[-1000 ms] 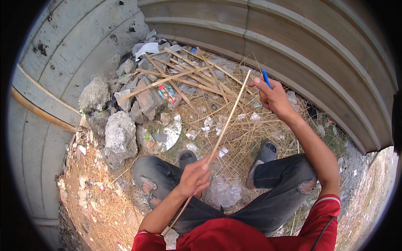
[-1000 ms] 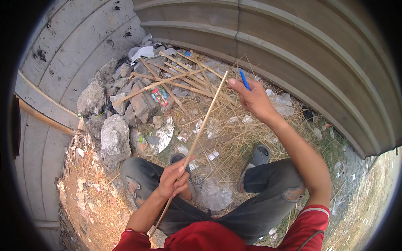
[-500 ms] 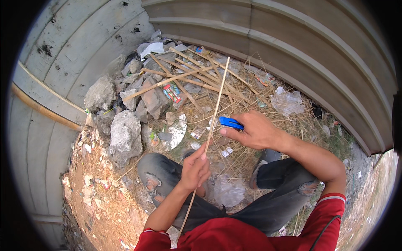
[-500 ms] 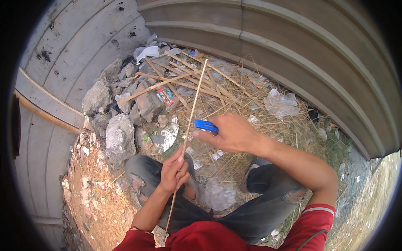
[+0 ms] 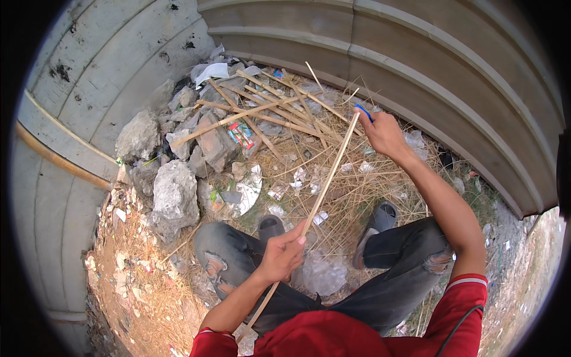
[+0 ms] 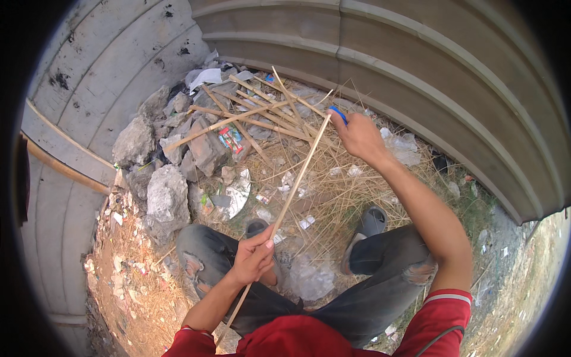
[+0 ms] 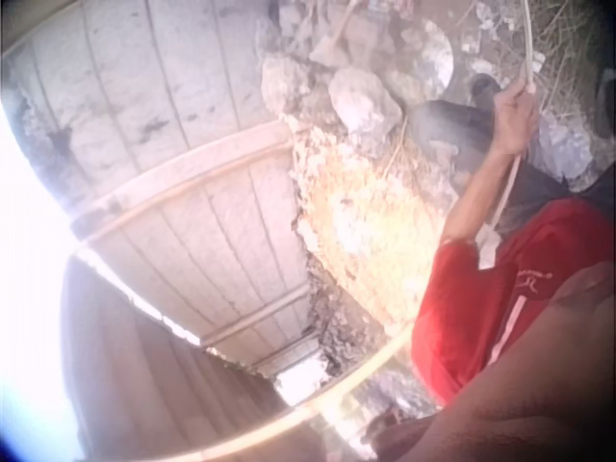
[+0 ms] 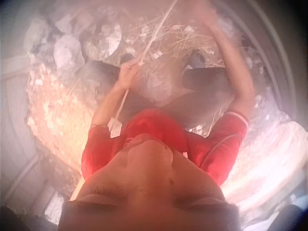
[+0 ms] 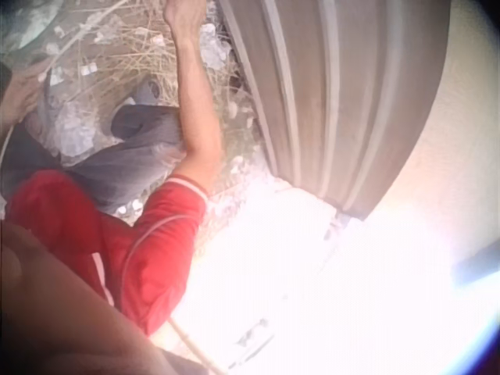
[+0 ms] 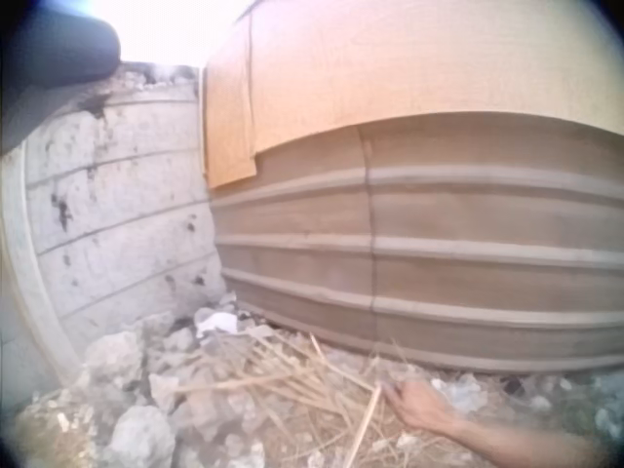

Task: The person sits on the ground and uses a blue utility knife to shave thin strips from a bamboo stick. They repeatedly scrape the blade along the bamboo to create fine shavings, occasionally switching to a machete to split or break the bamboo into smaller pieces.

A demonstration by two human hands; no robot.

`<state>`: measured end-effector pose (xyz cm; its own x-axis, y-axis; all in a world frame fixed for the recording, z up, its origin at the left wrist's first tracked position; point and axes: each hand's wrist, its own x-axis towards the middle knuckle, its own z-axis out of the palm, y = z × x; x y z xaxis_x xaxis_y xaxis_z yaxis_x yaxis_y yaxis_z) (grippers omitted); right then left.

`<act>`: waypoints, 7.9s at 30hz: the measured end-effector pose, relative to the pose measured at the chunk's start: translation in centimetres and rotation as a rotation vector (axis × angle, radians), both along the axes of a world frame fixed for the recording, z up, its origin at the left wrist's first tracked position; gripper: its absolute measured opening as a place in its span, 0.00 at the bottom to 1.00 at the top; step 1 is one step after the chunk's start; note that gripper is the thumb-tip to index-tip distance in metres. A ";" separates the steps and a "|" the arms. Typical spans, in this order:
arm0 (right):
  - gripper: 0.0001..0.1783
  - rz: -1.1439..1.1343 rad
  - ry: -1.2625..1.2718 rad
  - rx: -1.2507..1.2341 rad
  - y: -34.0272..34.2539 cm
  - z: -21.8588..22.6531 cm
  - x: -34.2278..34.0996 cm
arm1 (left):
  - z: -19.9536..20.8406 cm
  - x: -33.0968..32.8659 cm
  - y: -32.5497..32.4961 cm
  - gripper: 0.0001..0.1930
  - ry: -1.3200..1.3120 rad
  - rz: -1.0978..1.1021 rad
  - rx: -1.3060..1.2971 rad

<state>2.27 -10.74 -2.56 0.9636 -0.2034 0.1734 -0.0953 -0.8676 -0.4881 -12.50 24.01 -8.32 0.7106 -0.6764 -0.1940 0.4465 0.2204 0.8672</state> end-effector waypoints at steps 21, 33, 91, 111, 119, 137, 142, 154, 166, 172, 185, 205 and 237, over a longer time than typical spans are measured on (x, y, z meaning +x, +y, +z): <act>0.15 0.297 0.121 1.097 3.9 1.0 -3.5 | 1.1 1.2 -0.8 0.28 -0.229 0.044 0.159; 0.29 0.630 0.265 0.084 9.3 3.1 -8.2 | 1.2 2.2 -1.4 0.26 -0.257 0.224 0.188; 0.35 0.440 0.151 -0.111 8.2 1.0 -5.3 | 1.6 2.6 -0.4 0.25 0.248 0.133 -0.093; 0.27 0.314 0.125 0.708 6.5 0.9 -4.8 | 0.9 1.9 -0.6 0.27 0.388 -0.104 -0.377; 0.31 0.621 0.228 0.077 9.3 2.8 -8.9 | 0.8 2.4 -0.6 0.26 0.558 -0.029 -0.596; 0.35 0.251 0.053 0.062 4.2 2.7 -5.5 | 0.9 2.0 -0.4 0.27 0.400 -0.078 -0.379; 0.34 0.280 0.056 0.102 5.0 5.1 -6.1 | 1.4 2.0 -0.4 0.27 0.363 -0.018 -0.406; 0.34 0.478 0.208 -0.104 9.4 1.8 -7.2 | 2.0 2.8 -1.2 0.27 0.290 0.129 -0.104; 0.36 0.267 0.056 0.080 2.7 4.2 -6.5 | 1.0 1.7 -0.6 0.27 0.127 0.107 -0.116; 0.33 0.594 0.288 -0.063 10.0 3.3 -9.7 | 1.2 1.8 -1.2 0.25 0.127 0.155 -0.089; 0.38 -0.128 0.033 0.043 -3.6 0.3 -0.5 | -0.5 -0.9 -0.8 0.26 -0.113 0.014 0.023; 0.26 0.576 0.173 0.313 9.0 1.5 -7.0 | 0.9 1.0 -1.1 0.26 -0.331 0.262 0.219; 0.23 0.155 0.105 0.907 1.4 4.2 -4.8 | -0.2 0.5 -0.7 0.25 -0.221 0.179 0.110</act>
